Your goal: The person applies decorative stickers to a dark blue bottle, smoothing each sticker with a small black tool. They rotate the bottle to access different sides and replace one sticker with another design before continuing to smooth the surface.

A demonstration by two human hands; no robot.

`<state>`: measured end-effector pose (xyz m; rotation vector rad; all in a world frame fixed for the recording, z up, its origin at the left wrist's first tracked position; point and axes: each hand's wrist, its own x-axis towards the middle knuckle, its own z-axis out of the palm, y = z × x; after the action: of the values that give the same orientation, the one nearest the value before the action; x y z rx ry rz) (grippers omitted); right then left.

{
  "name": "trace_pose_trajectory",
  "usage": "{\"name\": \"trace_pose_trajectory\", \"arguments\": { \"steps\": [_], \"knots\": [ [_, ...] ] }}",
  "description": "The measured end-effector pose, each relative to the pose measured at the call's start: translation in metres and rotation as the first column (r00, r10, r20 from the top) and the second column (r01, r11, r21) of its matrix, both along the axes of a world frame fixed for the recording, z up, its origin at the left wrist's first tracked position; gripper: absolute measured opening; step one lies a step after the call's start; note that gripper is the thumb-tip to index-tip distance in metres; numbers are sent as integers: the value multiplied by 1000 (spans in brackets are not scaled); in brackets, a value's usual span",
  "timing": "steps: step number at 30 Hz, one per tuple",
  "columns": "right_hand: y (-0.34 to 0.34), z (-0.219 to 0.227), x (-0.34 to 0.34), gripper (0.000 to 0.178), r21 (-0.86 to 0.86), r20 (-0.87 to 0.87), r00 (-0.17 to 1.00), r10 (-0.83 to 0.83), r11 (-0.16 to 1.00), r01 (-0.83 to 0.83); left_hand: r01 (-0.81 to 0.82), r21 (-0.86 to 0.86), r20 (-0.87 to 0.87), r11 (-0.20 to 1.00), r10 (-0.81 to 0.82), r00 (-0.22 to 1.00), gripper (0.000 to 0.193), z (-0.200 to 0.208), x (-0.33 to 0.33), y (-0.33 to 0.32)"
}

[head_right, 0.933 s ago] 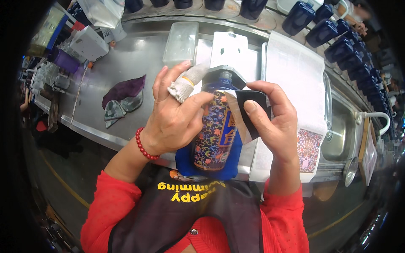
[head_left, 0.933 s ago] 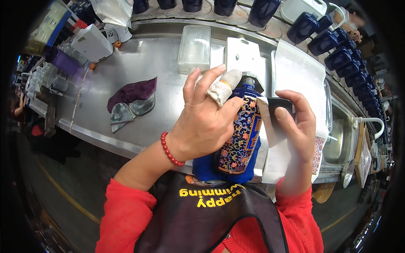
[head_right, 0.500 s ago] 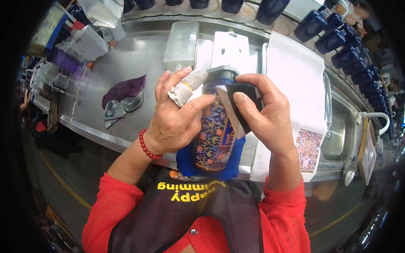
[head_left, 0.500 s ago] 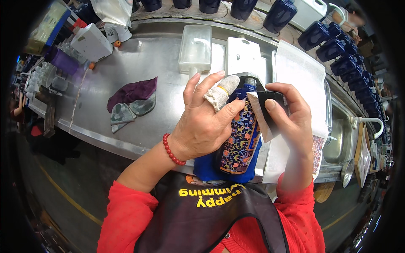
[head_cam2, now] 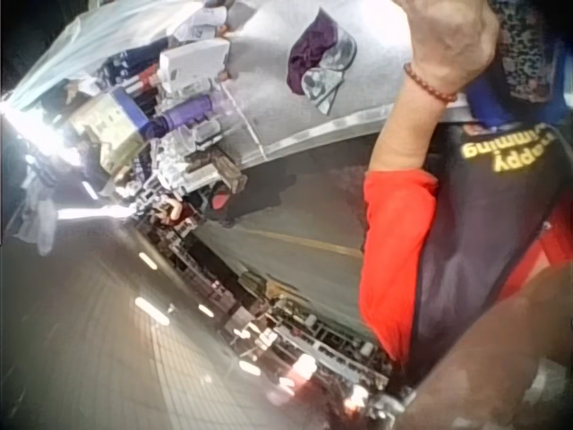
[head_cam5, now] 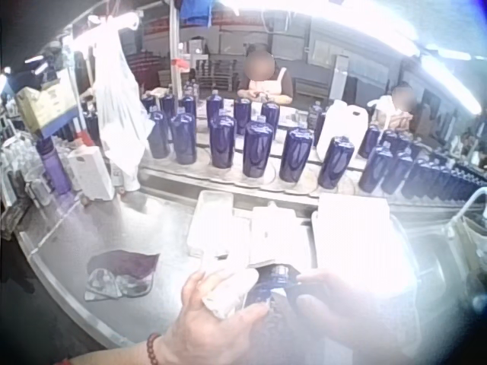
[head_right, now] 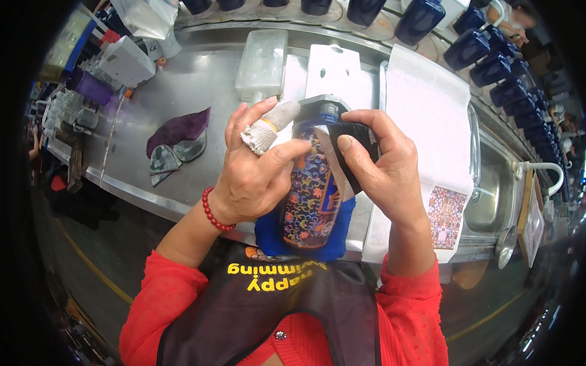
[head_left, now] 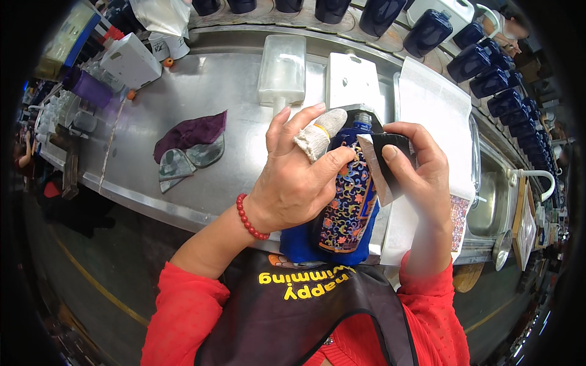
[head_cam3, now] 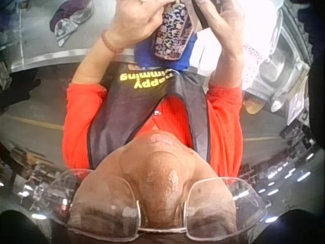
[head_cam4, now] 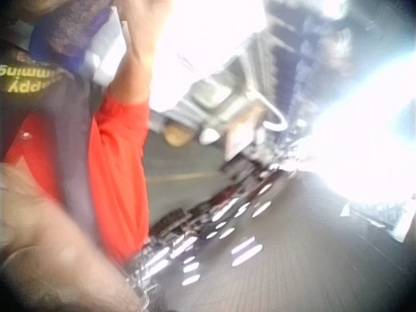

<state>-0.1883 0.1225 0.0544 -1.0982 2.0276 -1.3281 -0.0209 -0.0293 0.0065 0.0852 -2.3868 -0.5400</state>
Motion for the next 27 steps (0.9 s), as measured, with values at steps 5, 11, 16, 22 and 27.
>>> {"name": "trace_pose_trajectory", "arguments": {
  "steps": [5,11,16,22,27],
  "knots": [
    [-2,-5,0,23,-112,-64,998,-23,994,15,-3,3,-4,1000,3,1000,37,0,1,0],
    [0,-6,1,23,-117,-66,997,-30,993,22,0,40,-10,999,1,1000,34,0,0,1],
    [5,4,-3,24,-37,-60,998,-28,999,26,5,81,-37,997,-2,999,27,-2,1,-1],
    [1,23,-16,27,148,-154,981,121,984,-98,17,220,-99,975,5,995,22,-8,1,-3],
    [-13,32,-21,27,219,-162,968,195,963,-157,16,323,-102,946,18,995,21,-19,0,-4]
  ]
}}
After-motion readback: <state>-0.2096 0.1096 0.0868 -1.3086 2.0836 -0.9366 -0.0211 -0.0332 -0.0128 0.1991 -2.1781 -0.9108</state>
